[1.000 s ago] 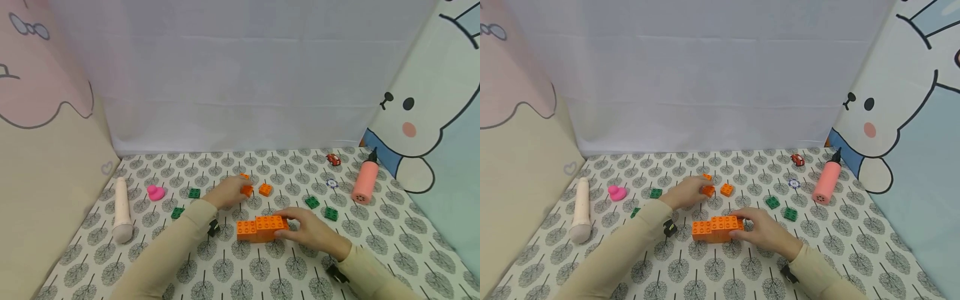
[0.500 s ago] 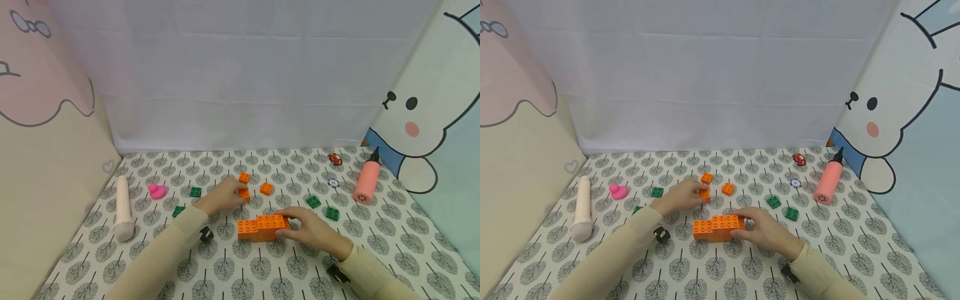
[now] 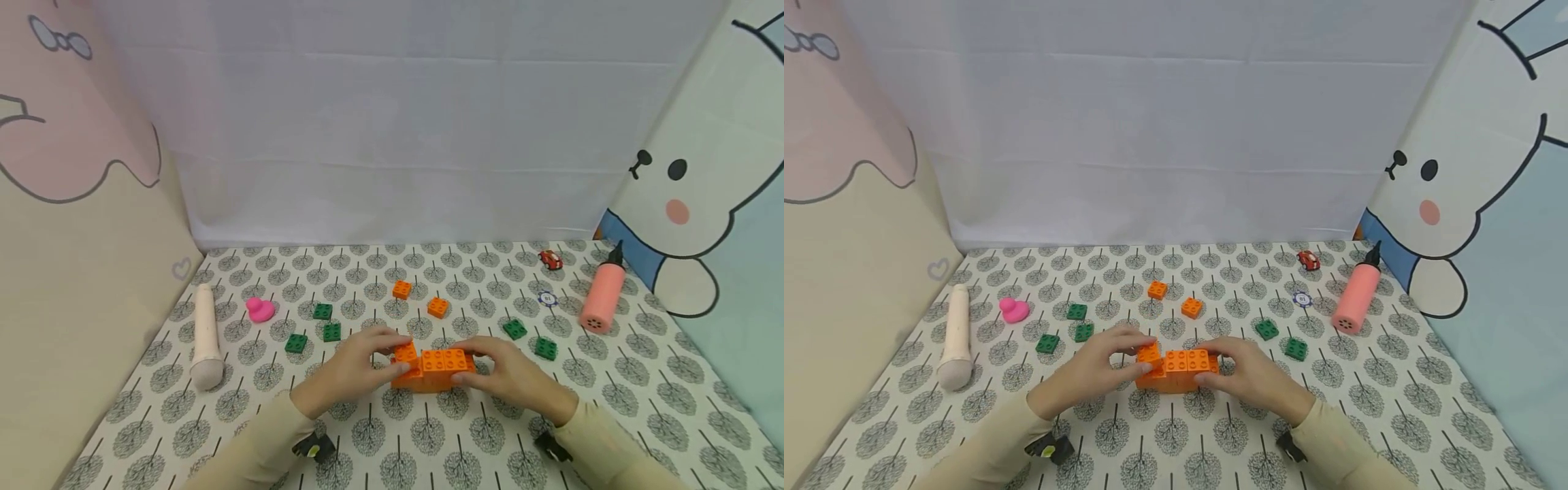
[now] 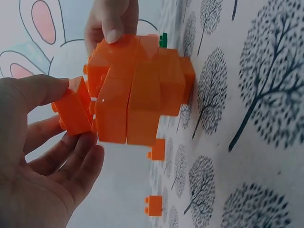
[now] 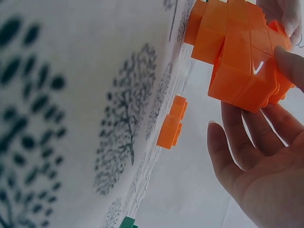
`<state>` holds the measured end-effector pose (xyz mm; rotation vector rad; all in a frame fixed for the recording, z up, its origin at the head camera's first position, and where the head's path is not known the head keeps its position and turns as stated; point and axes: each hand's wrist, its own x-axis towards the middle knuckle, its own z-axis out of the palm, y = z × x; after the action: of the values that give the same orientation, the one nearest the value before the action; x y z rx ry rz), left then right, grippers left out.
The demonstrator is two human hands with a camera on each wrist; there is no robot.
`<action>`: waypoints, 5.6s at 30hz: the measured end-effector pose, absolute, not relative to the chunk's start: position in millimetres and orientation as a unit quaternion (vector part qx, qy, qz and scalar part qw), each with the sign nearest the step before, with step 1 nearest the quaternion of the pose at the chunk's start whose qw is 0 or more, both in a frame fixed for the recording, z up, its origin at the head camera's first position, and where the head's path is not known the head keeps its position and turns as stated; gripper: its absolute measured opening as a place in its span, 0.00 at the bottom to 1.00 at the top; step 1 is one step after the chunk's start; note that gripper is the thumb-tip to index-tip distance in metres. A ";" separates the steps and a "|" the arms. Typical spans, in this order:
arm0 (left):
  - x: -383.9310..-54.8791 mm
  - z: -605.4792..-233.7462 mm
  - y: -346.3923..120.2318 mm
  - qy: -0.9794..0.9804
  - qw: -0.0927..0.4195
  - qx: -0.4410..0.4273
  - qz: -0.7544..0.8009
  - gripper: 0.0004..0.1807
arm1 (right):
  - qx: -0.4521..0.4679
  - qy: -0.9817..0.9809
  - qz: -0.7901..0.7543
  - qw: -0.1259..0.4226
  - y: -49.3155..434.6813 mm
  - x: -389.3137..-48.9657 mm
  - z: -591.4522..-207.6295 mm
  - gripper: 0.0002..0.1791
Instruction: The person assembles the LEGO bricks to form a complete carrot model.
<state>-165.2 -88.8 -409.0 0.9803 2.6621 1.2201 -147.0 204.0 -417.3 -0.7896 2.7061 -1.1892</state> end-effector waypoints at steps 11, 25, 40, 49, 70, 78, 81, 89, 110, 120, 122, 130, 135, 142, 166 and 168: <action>-159.7 -418.2 -86.4 0.866 0.005 0.336 0.370 0.24 | -0.263 0.880 -0.394 0.040 204.0 -146.9 -420.8 0.26; -161.4 -412.7 -85.4 0.865 0.025 0.344 0.364 0.22 | -0.270 0.879 -0.392 0.038 203.7 -147.9 -419.0 0.24; -162.9 -410.4 -85.6 0.871 0.029 0.348 0.347 0.23 | -0.281 0.880 -0.383 0.020 204.7 -149.3 -421.1 0.26; -163.0 -406.8 -83.1 0.878 0.032 0.352 0.323 0.23 | -0.286 0.878 -0.383 0.021 204.6 -150.5 -421.9 0.25; -193.4 -393.6 -88.6 0.859 0.058 0.393 0.322 0.28 | -0.273 0.885 -0.375 0.035 205.4 -150.3 -418.3 0.29; -262.2 -394.0 -76.2 0.866 0.026 0.388 0.313 0.26 | -0.269 0.887 -0.372 0.041 204.2 -150.4 -415.7 0.30; -279.1 -397.3 -60.0 0.866 0.048 0.391 0.308 0.27 | -0.269 0.888 -0.371 0.041 204.9 -149.3 -415.6 0.30; -297.0 -416.8 -21.7 0.885 0.102 0.383 0.244 0.32 | -0.269 0.889 -0.368 0.043 206.3 -148.7 -416.4 0.29; -300.2 -439.4 -14.8 0.892 0.116 0.361 0.248 0.24 | -0.270 0.890 -0.367 0.033 204.9 -147.7 -415.2 0.30; -271.3 -414.0 -37.4 0.881 0.054 0.358 0.306 0.22 | -0.271 0.888 -0.368 0.038 206.5 -148.2 -417.6 0.30; -256.5 -406.7 -44.1 0.877 0.033 0.363 0.314 0.21 | -0.272 0.889 -0.367 0.036 206.2 -148.3 -417.6 0.30; -201.7 -392.8 -58.6 0.836 -0.021 0.390 0.385 0.19 | -0.267 0.891 -0.364 0.041 205.5 -149.1 -417.7 0.32; -184.4 -396.6 -54.9 0.821 -0.031 0.407 0.398 0.19 | -0.273 0.890 -0.363 0.034 205.5 -148.9 -417.2 0.30; -175.6 -403.2 -51.6 0.816 -0.021 0.418 0.398 0.19 | -0.280 0.887 -0.367 0.026 205.0 -148.9 -417.8 0.29; -171.7 -399.4 -42.5 0.822 -0.032 0.430 0.372 0.19 | -0.299 0.876 -0.377 0.016 205.8 -150.8 -418.4 0.26; -171.8 -398.8 -41.6 0.825 -0.027 0.427 0.370 0.18 | -0.299 0.876 -0.378 0.016 206.0 -150.6 -418.6 0.26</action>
<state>-171.8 -41.6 -398.8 1.3651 2.6365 1.1824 -150.6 206.0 -418.6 -0.9300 2.7238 -1.1749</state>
